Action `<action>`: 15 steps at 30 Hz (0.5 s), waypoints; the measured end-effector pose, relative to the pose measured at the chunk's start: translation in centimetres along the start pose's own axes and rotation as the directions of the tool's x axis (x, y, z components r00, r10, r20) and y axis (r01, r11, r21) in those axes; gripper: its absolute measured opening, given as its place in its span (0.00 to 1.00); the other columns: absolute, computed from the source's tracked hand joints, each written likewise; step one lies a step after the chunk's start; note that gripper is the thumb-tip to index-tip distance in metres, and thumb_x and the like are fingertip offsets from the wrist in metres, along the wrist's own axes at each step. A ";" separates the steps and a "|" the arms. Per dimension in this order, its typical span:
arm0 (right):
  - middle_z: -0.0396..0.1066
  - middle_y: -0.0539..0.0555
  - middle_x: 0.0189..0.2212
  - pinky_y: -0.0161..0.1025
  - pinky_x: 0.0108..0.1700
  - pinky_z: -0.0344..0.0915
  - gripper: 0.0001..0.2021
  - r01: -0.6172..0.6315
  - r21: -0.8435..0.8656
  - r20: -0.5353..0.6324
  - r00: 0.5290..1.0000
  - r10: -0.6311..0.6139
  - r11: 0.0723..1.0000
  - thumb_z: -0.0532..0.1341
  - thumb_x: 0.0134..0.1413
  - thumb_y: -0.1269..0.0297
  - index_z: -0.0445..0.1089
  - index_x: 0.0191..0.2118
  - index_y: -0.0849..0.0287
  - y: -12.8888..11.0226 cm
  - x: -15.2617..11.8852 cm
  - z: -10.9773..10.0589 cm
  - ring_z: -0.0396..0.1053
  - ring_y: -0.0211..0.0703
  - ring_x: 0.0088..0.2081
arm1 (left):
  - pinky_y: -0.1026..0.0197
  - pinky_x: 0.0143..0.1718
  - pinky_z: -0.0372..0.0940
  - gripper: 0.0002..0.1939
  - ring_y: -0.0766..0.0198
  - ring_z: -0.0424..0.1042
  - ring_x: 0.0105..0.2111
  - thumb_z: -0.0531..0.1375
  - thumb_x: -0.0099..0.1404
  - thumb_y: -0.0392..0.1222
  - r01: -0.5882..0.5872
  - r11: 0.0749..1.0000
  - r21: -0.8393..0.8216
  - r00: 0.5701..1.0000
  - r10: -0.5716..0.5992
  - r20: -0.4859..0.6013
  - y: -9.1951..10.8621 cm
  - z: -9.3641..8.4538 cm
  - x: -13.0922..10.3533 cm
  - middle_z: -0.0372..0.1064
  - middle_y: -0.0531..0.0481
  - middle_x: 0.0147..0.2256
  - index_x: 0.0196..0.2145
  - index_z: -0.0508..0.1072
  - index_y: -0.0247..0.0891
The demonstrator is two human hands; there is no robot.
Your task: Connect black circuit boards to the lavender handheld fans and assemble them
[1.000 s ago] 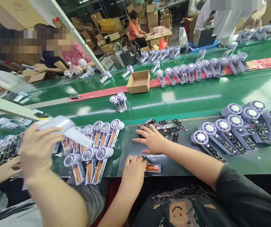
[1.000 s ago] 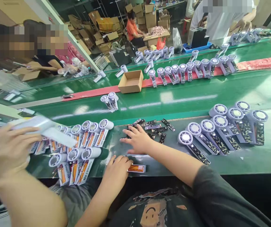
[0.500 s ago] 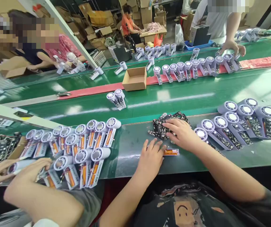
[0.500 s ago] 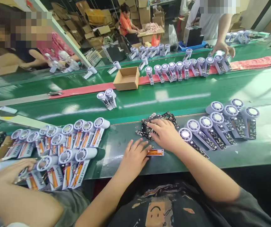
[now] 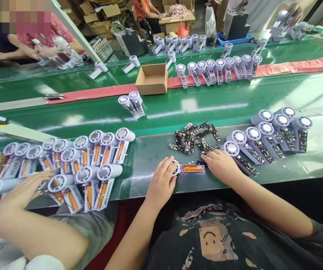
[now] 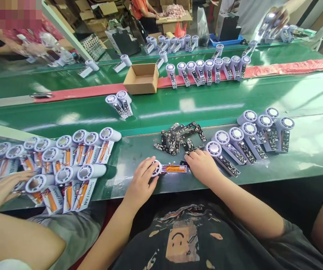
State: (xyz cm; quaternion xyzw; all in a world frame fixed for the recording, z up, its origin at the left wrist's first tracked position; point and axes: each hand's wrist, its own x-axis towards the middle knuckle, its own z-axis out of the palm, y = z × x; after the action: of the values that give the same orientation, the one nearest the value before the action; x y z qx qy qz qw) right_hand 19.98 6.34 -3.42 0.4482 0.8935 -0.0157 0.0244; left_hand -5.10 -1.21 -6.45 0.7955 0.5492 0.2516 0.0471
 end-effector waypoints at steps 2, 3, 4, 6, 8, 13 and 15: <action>0.76 0.56 0.40 0.43 0.42 0.60 0.13 0.013 -0.014 -0.078 0.997 -0.014 1.000 0.55 0.63 0.70 0.74 0.48 0.57 0.2 -0.2 0.1 0.69 0.49 0.41 | 0.43 0.62 0.60 0.27 0.50 0.58 0.65 0.56 0.68 0.40 0.004 1.000 0.009 1.000 -0.004 -0.022 -0.8 -1.2 -0.1 0.61 0.41 0.62 0.63 0.58 0.46; 0.76 0.56 0.40 0.43 0.42 0.61 0.13 0.026 -0.017 -0.143 0.989 -0.029 1.000 0.55 0.63 0.70 0.75 0.47 0.57 0.3 -0.4 0.5 0.69 0.49 0.41 | 0.43 0.63 0.59 0.27 0.49 0.58 0.65 0.57 0.68 0.43 0.048 0.998 0.038 0.997 -0.046 -0.067 -1.5 -1.9 -0.1 0.62 0.40 0.62 0.62 0.58 0.45; 0.76 0.56 0.41 0.44 0.43 0.61 0.12 0.047 -0.015 -0.217 0.975 -0.049 0.999 0.56 0.63 0.70 0.75 0.47 0.58 0.5 -0.6 1.0 0.70 0.48 0.41 | 0.43 0.63 0.59 0.27 0.49 0.60 0.64 0.57 0.67 0.45 0.131 0.988 0.080 0.984 -0.119 -0.135 -2.6 -2.9 -0.2 0.62 0.38 0.61 0.62 0.58 0.43; 0.76 0.56 0.42 0.44 0.43 0.61 0.11 0.100 0.009 -0.367 0.926 -0.090 0.995 0.56 0.64 0.67 0.75 0.46 0.58 0.8 -0.9 2.1 0.70 0.48 0.41 | 0.42 0.63 0.58 0.28 0.48 0.62 0.62 0.57 0.66 0.47 0.380 0.911 0.163 0.899 -0.321 -0.297 -5.6 -5.1 -0.5 0.63 0.34 0.60 0.61 0.59 0.38; 0.76 0.56 0.44 0.45 0.45 0.63 0.11 0.172 0.057 -0.486 0.866 -0.123 0.984 0.56 0.64 0.66 0.75 0.46 0.57 0.9 -1.2 2.9 0.71 0.48 0.41 | 0.40 0.63 0.57 0.31 0.43 0.60 0.63 0.59 0.64 0.50 0.599 0.773 0.210 0.776 -0.496 -0.389 -9.0 -7.8 -1.1 0.62 0.30 0.60 0.61 0.60 0.33; 0.75 0.56 0.43 0.48 0.46 0.66 0.10 0.394 0.128 -0.696 0.690 -0.200 0.910 0.62 0.59 0.68 0.72 0.47 0.52 -0.5 -2.9 1.7 0.72 0.49 0.42 | 0.44 0.65 0.54 0.28 0.47 0.59 0.64 0.52 0.68 0.52 0.842 0.518 0.151 0.517 -0.694 -0.502 -14.3 -13.7 -5.0 0.62 0.34 0.61 0.61 0.61 0.35; 0.75 0.54 0.41 0.49 0.48 0.66 0.11 0.528 0.117 -0.730 0.620 -0.288 0.842 0.62 0.58 0.70 0.73 0.45 0.50 -1.5 -3.3 0.7 0.72 0.48 0.43 | 0.47 0.67 0.51 0.30 0.49 0.55 0.66 0.49 0.69 0.53 0.907 0.409 0.101 0.397 -0.750 -0.529 -14.8 -14.5 -7.3 0.59 0.34 0.63 0.63 0.58 0.34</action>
State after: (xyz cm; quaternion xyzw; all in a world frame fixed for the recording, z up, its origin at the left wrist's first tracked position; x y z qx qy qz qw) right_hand 20.79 2.76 -3.96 0.2009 0.9007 0.0016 -0.3852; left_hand -26.20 -4.89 -1.63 0.3251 0.9095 0.2399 -0.0981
